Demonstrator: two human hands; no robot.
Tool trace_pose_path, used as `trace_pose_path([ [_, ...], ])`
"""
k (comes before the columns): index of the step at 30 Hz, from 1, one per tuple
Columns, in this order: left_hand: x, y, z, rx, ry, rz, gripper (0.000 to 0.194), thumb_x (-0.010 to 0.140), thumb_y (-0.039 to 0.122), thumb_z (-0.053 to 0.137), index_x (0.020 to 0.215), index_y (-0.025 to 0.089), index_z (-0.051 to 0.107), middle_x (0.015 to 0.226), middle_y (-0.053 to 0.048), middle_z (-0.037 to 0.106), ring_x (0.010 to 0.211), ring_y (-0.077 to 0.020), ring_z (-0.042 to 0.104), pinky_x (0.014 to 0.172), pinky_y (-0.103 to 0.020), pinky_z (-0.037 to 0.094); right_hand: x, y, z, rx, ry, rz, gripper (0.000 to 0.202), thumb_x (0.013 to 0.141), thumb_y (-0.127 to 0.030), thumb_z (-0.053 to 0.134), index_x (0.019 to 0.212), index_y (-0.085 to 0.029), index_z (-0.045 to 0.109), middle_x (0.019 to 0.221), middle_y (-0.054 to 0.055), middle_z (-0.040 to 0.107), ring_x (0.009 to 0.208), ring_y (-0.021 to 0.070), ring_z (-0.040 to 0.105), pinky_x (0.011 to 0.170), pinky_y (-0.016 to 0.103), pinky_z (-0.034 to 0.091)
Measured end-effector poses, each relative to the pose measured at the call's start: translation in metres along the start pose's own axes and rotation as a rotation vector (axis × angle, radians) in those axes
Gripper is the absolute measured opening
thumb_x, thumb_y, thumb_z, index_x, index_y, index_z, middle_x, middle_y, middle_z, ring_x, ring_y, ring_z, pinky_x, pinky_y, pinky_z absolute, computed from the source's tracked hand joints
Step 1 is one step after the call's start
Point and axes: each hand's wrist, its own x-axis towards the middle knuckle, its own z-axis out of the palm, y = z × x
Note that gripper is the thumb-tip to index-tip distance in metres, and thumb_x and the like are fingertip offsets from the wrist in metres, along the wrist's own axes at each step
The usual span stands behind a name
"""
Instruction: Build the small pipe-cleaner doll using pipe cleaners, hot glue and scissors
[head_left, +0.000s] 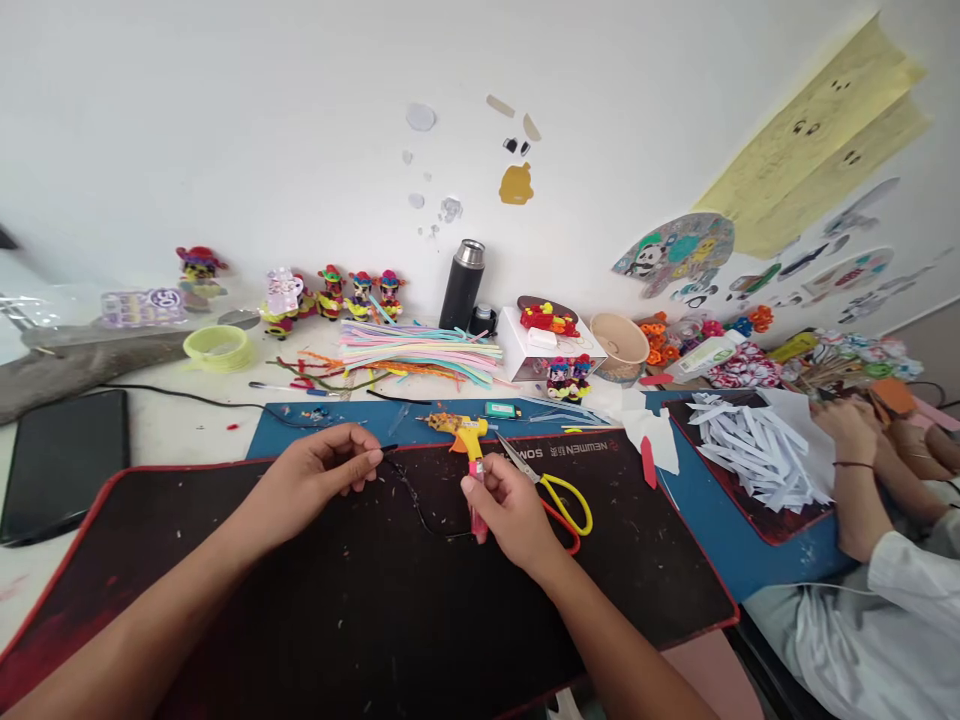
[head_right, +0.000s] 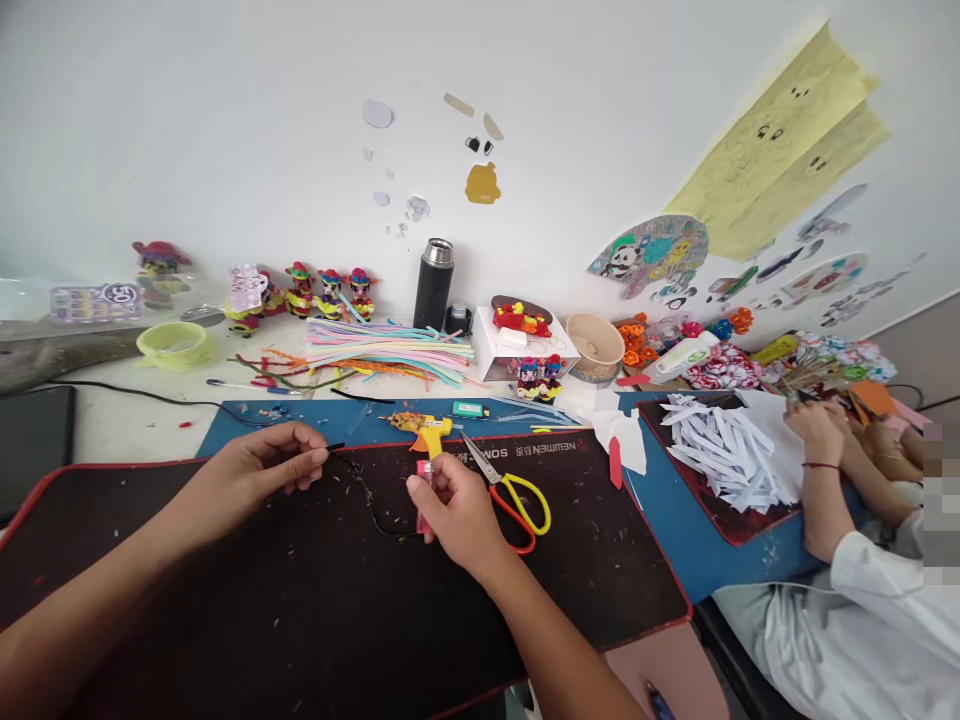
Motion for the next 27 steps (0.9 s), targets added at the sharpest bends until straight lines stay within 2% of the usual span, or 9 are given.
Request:
trace_pose_path([
  [2,0.000,-0.002,0.000,-0.017,0.005,0.001,0.047,0.083,0.068,0.075,0.083,0.022,0.069,0.071,-0.001,0.067,0.064,-0.0174,0.059,0.060,-0.028,0.047,0.003,-0.008,0.010,0.077,-0.062,0.021,0.036,0.099,-0.054,0.065,0.086,-0.023,0.051,0.059,-0.006,0.061,0.042,0.0114,0.058,0.045,0.022,0.041],
  [6,0.000,-0.002,-0.002,-0.040,0.028,-0.005,0.048,0.084,0.069,0.075,0.085,0.022,0.068,0.070,-0.001,0.067,0.062,-0.0168,0.056,0.060,-0.028,0.046,0.018,-0.016,0.031,0.196,-0.163,0.067,0.042,0.093,-0.061,0.070,0.092,-0.022,0.053,0.067,-0.003,0.069,0.041,0.0119,0.061,0.036,0.019,0.030],
  [13,-0.002,-0.003,-0.006,-0.089,0.079,0.000,0.047,0.084,0.068,0.077,0.085,0.022,0.068,0.067,0.001,0.065,0.061,-0.0158,0.054,0.059,-0.027,0.043,0.038,-0.022,0.056,0.352,-0.251,0.081,0.044,0.091,-0.060,0.075,0.092,-0.023,0.052,0.057,-0.011,0.056,0.035,0.0057,0.043,0.036,0.017,0.026],
  [20,-0.002,-0.005,-0.011,-0.211,0.139,-0.008,0.043,0.083,0.063,0.081,0.087,0.022,0.068,0.068,0.002,0.065,0.063,-0.0157,0.056,0.061,-0.027,0.044,0.063,-0.026,0.072,0.464,-0.312,0.112,0.045,0.090,-0.061,0.075,0.099,-0.023,0.055,0.064,-0.007,0.064,0.035,0.0094,0.050,0.033,0.020,0.021],
  [24,0.002,-0.013,-0.015,-0.292,0.201,-0.018,0.041,0.085,0.060,0.081,0.089,0.022,0.068,0.066,0.004,0.062,0.060,-0.0138,0.052,0.058,-0.025,0.041,0.080,-0.032,0.080,0.566,-0.280,0.101,0.043,0.087,-0.055,0.081,0.092,-0.022,0.054,0.062,-0.008,0.058,0.037,0.0042,0.036,0.038,0.020,0.015],
  [27,0.005,-0.019,-0.014,-0.339,0.226,-0.032,0.039,0.085,0.058,0.082,0.089,0.021,0.068,0.064,0.005,0.060,0.059,-0.0128,0.050,0.057,-0.024,0.039,0.089,-0.035,0.085,0.591,-0.297,0.070,0.044,0.088,-0.057,0.080,0.090,-0.021,0.056,0.060,-0.010,0.050,0.040,0.0034,0.027,0.042,0.022,0.013],
])
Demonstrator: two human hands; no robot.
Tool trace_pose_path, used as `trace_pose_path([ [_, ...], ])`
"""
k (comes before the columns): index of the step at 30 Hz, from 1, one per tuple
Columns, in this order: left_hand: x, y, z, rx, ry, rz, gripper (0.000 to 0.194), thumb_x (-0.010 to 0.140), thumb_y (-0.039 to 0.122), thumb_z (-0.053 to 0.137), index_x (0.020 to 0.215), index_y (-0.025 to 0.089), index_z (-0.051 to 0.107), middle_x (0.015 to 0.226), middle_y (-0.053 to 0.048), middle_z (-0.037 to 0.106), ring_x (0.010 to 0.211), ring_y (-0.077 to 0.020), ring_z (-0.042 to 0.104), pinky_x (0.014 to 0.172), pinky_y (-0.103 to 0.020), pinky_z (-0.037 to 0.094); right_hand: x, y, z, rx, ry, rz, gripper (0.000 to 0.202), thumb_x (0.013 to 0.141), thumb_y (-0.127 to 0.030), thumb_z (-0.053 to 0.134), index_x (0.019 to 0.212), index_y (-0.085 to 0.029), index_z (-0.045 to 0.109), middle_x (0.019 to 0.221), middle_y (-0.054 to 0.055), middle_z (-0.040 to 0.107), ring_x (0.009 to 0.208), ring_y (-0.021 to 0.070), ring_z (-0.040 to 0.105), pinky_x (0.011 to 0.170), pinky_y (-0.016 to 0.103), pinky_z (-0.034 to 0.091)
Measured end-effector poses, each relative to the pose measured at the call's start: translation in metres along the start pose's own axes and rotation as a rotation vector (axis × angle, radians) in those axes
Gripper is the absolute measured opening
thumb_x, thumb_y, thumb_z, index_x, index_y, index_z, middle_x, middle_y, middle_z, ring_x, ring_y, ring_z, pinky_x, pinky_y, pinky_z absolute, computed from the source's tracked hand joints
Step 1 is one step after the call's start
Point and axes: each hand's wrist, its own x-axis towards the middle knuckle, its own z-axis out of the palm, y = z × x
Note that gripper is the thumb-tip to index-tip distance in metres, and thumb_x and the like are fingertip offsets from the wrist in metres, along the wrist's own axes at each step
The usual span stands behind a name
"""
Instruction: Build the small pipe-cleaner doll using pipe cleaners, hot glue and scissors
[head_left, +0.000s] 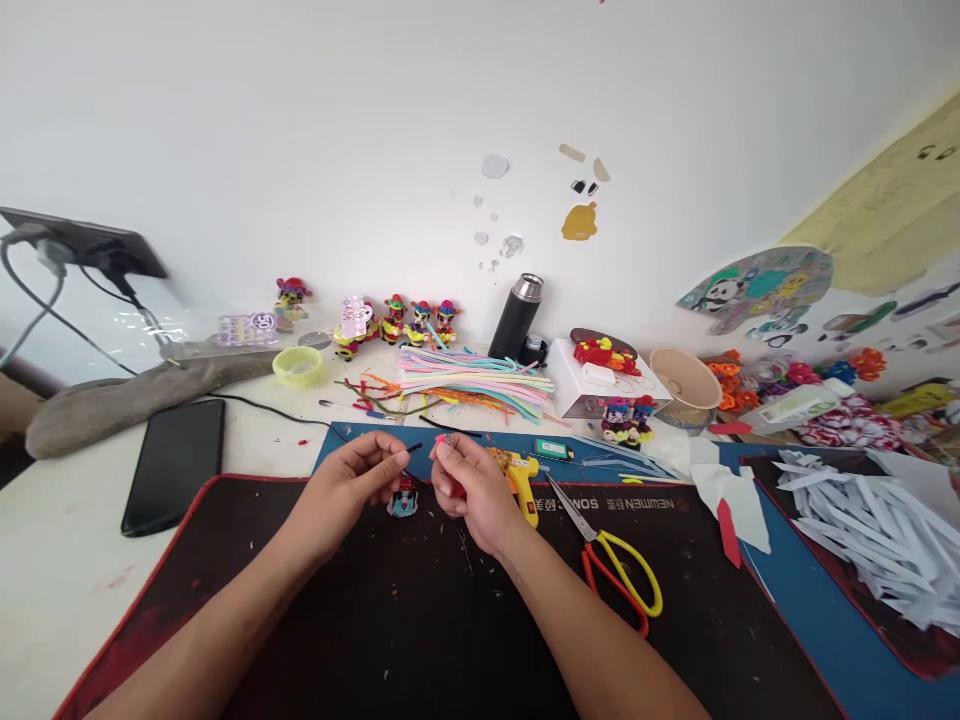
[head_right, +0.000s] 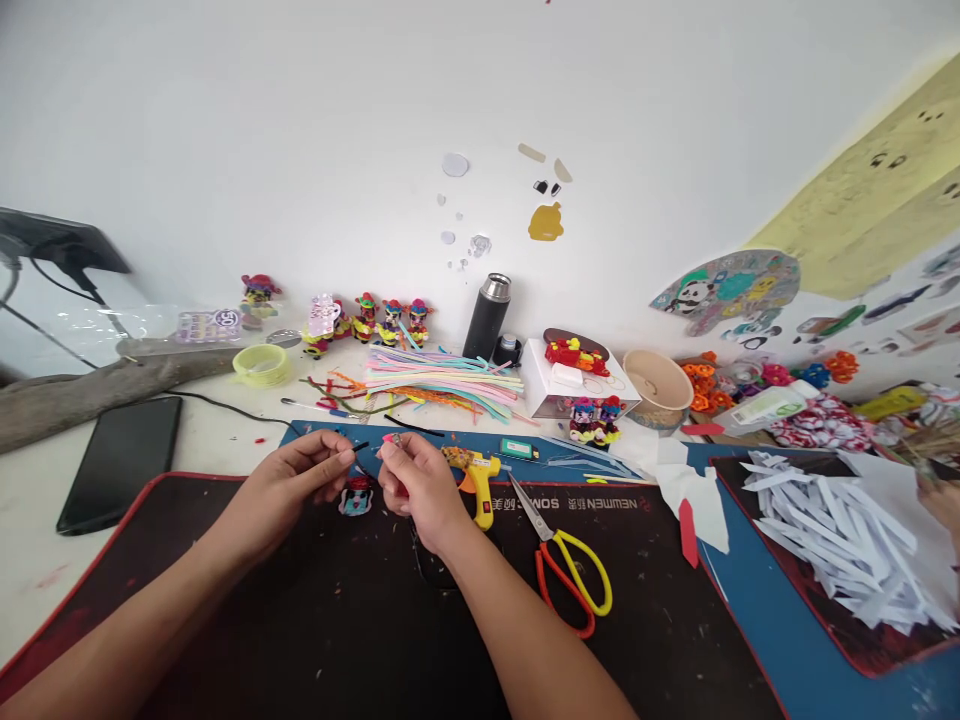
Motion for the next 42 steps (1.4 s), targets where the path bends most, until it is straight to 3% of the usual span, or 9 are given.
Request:
trace_pose_path([
  [9,-0.004,-0.001,0.010,0.132,0.053,0.033,0.042,0.082,0.061,0.081,0.089,0.021,0.070,0.068,0.003,0.059,0.062,-0.0144,0.053,0.058,-0.026,0.043,-0.006,0.013,-0.022,-0.211,-0.086,-0.037,0.058,0.092,-0.074,0.070,0.077,-0.019,0.061,0.054,-0.011,0.030,0.048,0.0081,0.020,0.046,0.026,0.013],
  [18,-0.011,0.001,0.015,0.227,0.081,0.097,0.042,0.083,0.061,0.080,0.089,0.021,0.069,0.067,0.003,0.060,0.061,-0.0147,0.053,0.057,-0.026,0.043,-0.011,0.022,-0.021,-0.455,-0.040,-0.109,0.060,0.096,-0.077,0.062,0.070,-0.023,0.053,0.060,-0.006,0.038,0.052,0.0115,0.030,0.049,0.027,0.023],
  [27,-0.010,0.001,0.017,0.198,0.071,0.120,0.043,0.081,0.061,0.081,0.088,0.021,0.068,0.067,0.004,0.058,0.060,-0.0137,0.050,0.057,-0.026,0.042,-0.015,0.017,-0.017,-0.696,0.083,-0.228,0.055,0.103,-0.059,0.057,0.064,-0.024,0.040,0.059,-0.005,0.037,0.056,0.0129,0.033,0.054,0.029,0.025],
  [36,-0.011,-0.003,0.022,-0.014,-0.042,0.033,0.038,0.081,0.054,0.085,0.084,0.020,0.068,0.063,0.006,0.052,0.055,-0.0099,0.039,0.052,-0.023,0.032,-0.015,0.015,-0.015,-0.839,0.162,-0.299,0.048,0.098,-0.048,0.056,0.062,-0.024,0.036,0.059,-0.005,0.037,0.058,0.0130,0.032,0.055,0.030,0.023],
  [42,-0.010,-0.002,0.024,-0.081,-0.056,-0.005,0.040,0.077,0.053,0.087,0.080,0.019,0.066,0.062,0.006,0.052,0.054,-0.0085,0.034,0.051,-0.022,0.029,-0.014,0.020,-0.014,-0.926,0.178,-0.317,0.044,0.095,-0.045,0.055,0.061,-0.024,0.037,0.057,-0.005,0.038,0.057,0.0136,0.033,0.056,0.030,0.024],
])
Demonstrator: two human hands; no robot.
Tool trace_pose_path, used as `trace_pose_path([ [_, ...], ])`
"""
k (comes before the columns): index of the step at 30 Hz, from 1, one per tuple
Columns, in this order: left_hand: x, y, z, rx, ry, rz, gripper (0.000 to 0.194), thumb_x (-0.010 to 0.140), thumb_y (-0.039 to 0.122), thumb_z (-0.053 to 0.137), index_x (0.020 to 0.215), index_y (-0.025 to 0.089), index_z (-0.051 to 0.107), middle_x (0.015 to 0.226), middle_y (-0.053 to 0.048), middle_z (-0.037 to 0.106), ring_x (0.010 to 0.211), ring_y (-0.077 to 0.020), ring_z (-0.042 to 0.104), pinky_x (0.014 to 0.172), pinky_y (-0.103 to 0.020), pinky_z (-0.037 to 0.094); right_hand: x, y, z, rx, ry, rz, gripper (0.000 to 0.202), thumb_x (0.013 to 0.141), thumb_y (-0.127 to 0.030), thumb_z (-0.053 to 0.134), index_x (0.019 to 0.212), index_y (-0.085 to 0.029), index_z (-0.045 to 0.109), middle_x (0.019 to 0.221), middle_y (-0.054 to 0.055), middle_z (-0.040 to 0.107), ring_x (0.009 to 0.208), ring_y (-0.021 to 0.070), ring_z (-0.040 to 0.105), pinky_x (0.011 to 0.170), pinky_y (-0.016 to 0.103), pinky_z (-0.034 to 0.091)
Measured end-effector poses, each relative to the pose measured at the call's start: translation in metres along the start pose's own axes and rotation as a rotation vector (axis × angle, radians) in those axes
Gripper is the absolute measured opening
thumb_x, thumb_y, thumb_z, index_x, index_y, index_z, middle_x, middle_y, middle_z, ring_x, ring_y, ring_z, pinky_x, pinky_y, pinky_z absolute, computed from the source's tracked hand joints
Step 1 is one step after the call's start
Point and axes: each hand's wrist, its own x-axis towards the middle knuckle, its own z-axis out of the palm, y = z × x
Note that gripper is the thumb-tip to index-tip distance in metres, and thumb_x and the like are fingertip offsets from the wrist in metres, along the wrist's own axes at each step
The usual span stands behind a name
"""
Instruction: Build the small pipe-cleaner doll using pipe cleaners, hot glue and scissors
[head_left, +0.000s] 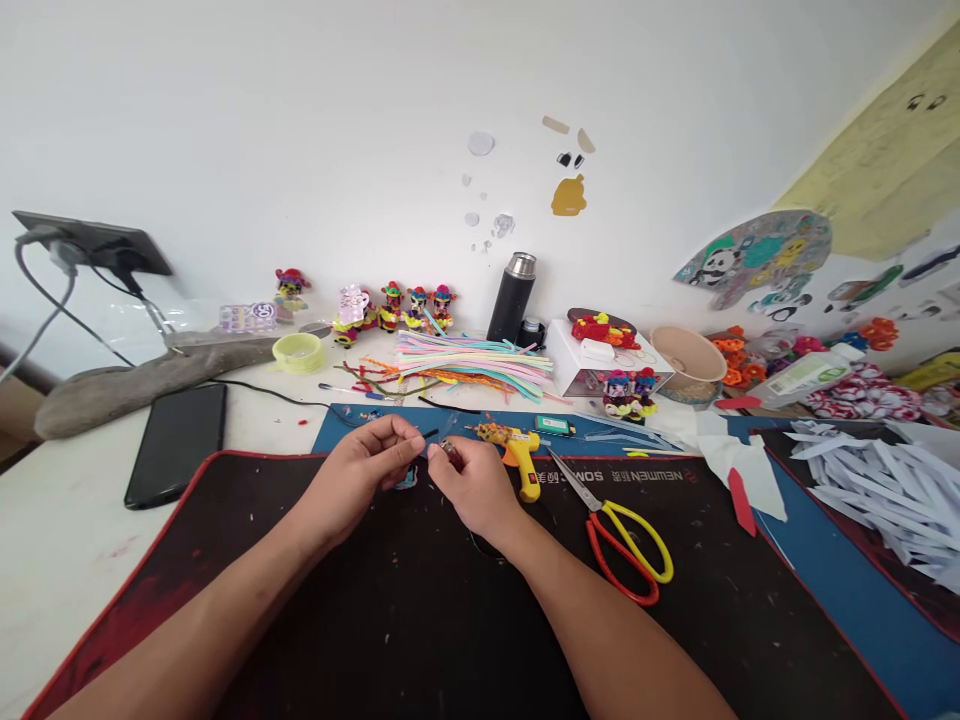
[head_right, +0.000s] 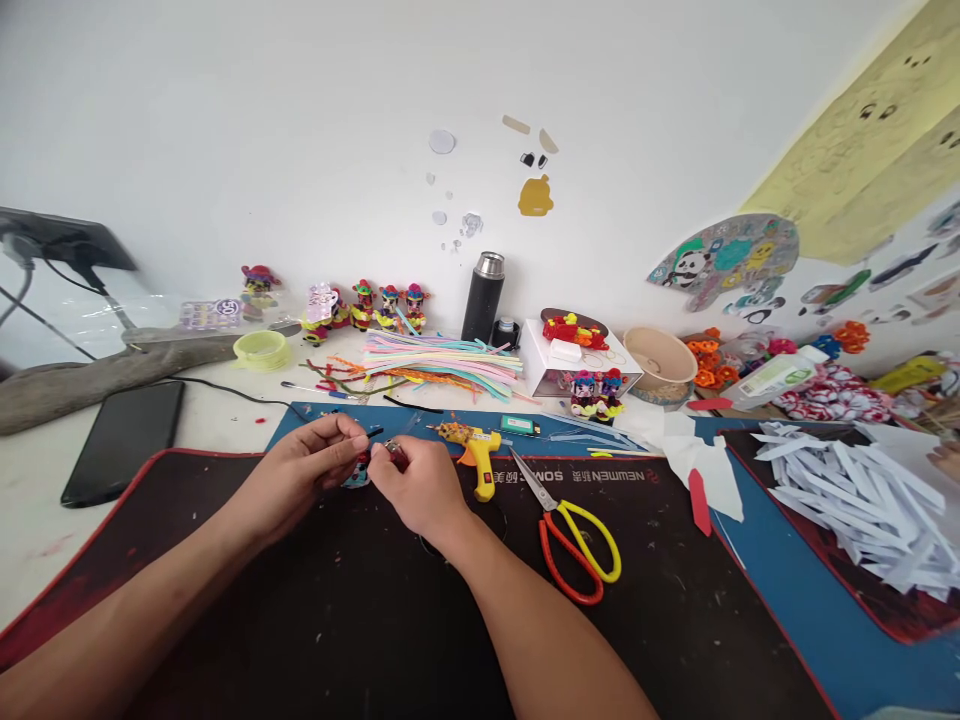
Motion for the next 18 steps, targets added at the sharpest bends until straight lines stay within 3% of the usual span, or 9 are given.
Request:
trace_pose_path([
  [18,-0.0001,-0.0012,-0.0004,0.066,-0.021,0.017,0.041,0.078,0.055,0.086,0.080,0.020,0.066,0.062,0.007,0.047,0.054,-0.0090,0.033,0.051,-0.023,0.025,-0.0008,0.0005,0.0036,-0.053,0.026,0.010,0.039,0.092,-0.040,0.055,0.061,-0.024,0.038,0.056,-0.005,0.039,0.056,0.0135,0.034,0.056,0.030,0.025],
])
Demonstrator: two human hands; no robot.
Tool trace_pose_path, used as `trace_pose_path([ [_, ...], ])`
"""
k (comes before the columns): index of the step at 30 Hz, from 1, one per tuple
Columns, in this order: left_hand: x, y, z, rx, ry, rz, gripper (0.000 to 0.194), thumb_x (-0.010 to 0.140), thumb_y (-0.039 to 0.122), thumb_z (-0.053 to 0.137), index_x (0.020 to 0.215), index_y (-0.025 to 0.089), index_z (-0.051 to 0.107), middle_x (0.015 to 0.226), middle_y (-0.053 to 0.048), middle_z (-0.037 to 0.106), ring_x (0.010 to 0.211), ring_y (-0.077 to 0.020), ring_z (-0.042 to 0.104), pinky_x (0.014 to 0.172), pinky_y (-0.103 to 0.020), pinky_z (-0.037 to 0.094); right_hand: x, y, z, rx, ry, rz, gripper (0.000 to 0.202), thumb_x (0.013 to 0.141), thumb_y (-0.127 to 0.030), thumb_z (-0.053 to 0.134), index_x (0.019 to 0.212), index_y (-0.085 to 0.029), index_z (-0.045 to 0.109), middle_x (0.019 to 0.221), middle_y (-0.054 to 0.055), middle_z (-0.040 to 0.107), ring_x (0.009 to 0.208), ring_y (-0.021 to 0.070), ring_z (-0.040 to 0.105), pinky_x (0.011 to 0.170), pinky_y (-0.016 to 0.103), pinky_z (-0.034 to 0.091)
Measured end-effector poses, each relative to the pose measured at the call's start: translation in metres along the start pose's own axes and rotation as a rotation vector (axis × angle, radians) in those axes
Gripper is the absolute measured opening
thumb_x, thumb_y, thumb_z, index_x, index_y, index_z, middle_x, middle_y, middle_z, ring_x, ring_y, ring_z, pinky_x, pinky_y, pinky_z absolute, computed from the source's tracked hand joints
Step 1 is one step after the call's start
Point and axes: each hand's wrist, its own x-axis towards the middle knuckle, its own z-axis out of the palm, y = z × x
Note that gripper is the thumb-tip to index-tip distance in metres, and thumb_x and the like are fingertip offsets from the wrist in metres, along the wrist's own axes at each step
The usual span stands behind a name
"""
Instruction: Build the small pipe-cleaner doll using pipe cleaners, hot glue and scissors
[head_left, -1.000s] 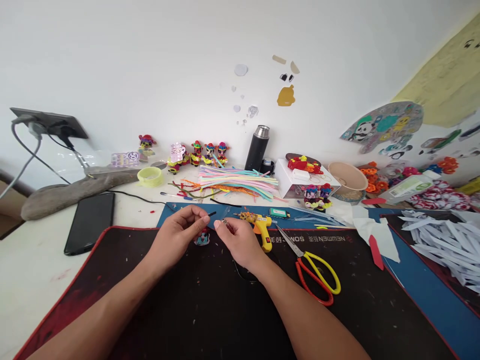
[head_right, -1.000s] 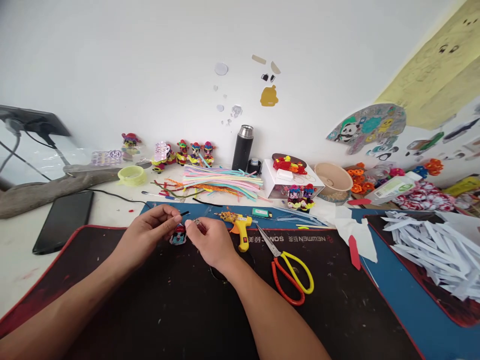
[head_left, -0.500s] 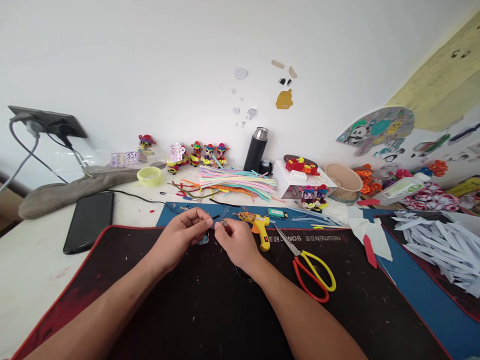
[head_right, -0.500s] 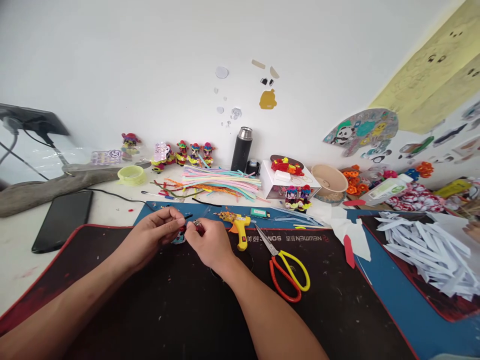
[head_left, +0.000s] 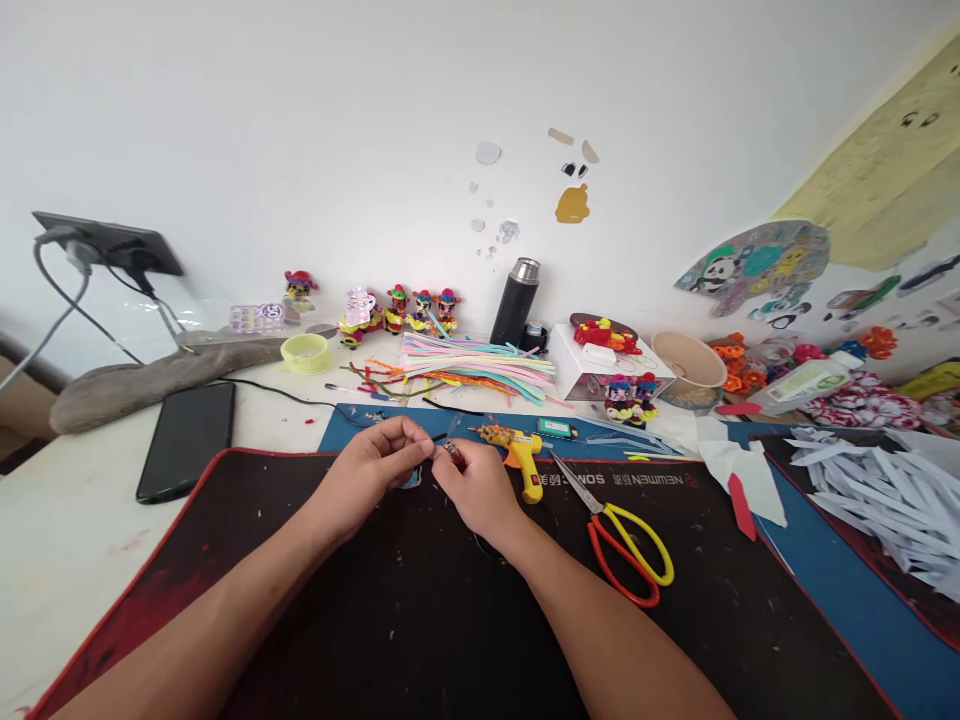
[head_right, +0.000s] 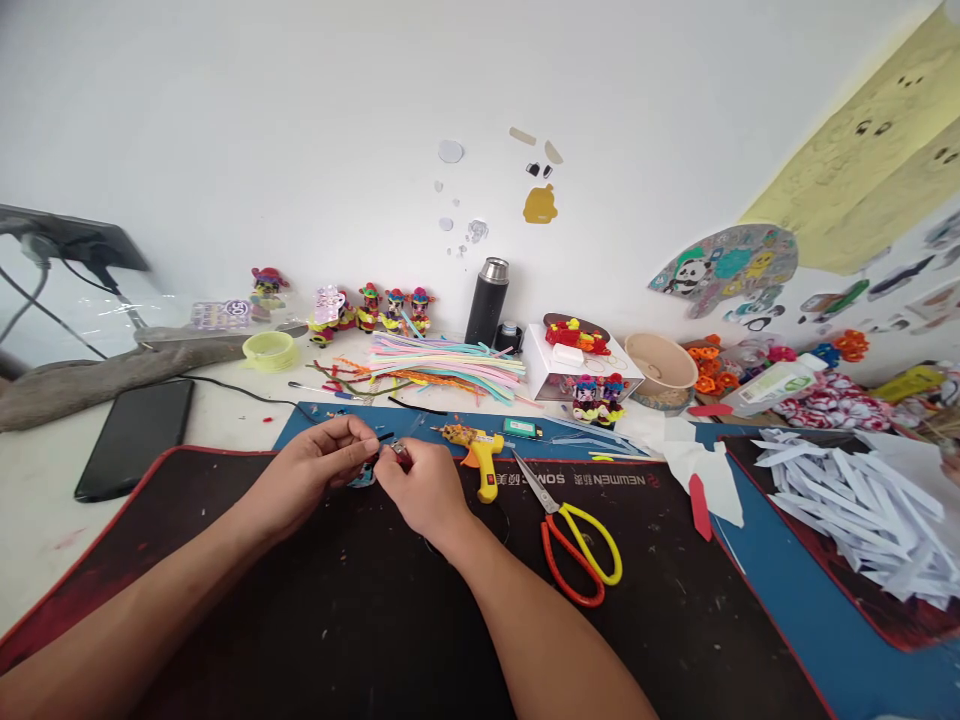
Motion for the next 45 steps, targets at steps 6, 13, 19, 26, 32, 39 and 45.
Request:
trace_pose_path([
  [6,0.000,0.002,0.002,-0.043,-0.004,-0.046,0.042,0.073,0.055,0.087,0.078,0.020,0.064,0.063,0.006,0.048,0.053,-0.0081,0.031,0.049,-0.023,0.022,0.000,0.001,0.001,-0.018,-0.001,-0.013,0.038,0.091,-0.039,0.056,0.061,-0.024,0.038,0.055,-0.005,0.040,0.056,0.0137,0.035,0.056,0.030,0.026],
  [13,0.002,0.000,-0.002,-0.242,-0.110,-0.230,0.039,0.068,0.045,0.091,0.072,0.020,0.061,0.053,0.012,0.027,0.049,-0.0058,0.015,0.045,-0.022,0.013,0.000,0.000,0.000,-0.025,-0.018,-0.034,0.036,0.091,-0.038,0.054,0.062,-0.024,0.038,0.056,-0.004,0.043,0.056,0.0137,0.036,0.057,0.030,0.026],
  [19,0.004,-0.002,-0.008,-0.372,-0.168,-0.343,0.040,0.067,0.040,0.094,0.071,0.020,0.059,0.052,0.014,0.023,0.048,-0.0048,0.011,0.041,-0.019,0.013,-0.001,0.001,0.000,-0.031,-0.030,-0.042,0.040,0.093,-0.040,0.055,0.062,-0.024,0.036,0.057,-0.005,0.038,0.055,0.0132,0.033,0.057,0.031,0.022],
  [26,0.005,-0.003,-0.009,-0.393,-0.177,-0.356,0.042,0.068,0.038,0.094,0.069,0.020,0.057,0.053,0.013,0.024,0.047,-0.0045,0.011,0.041,-0.018,0.014,-0.001,0.003,0.001,-0.055,-0.037,-0.038,0.040,0.093,-0.040,0.055,0.062,-0.024,0.036,0.057,-0.005,0.038,0.056,0.0132,0.033,0.057,0.032,0.022],
  [32,0.003,-0.001,-0.005,-0.224,-0.084,-0.226,0.042,0.069,0.046,0.094,0.076,0.018,0.063,0.053,0.012,0.034,0.047,-0.0045,0.017,0.044,-0.020,0.014,0.000,0.003,0.001,-0.091,-0.039,-0.013,0.041,0.092,-0.039,0.057,0.061,-0.023,0.037,0.057,-0.005,0.039,0.056,0.0127,0.034,0.056,0.031,0.021],
  [39,0.001,0.002,-0.006,0.195,-0.017,0.061,0.036,0.083,0.052,0.081,0.083,0.019,0.066,0.067,0.003,0.059,0.060,-0.0115,0.045,0.057,-0.024,0.035,0.001,0.004,0.002,-0.107,-0.062,0.012,0.038,0.092,-0.037,0.058,0.062,-0.022,0.039,0.057,-0.005,0.042,0.057,0.0125,0.035,0.056,0.031,0.020],
  [45,-0.003,0.000,-0.009,0.531,0.040,0.209,0.027,0.093,0.048,0.068,0.087,0.021,0.070,0.063,0.005,0.053,0.060,-0.0145,0.047,0.060,-0.027,0.036,0.000,0.002,0.001,-0.102,-0.075,0.030,0.039,0.092,-0.036,0.059,0.062,-0.022,0.040,0.058,-0.005,0.041,0.059,0.0124,0.035,0.057,0.031,0.022],
])
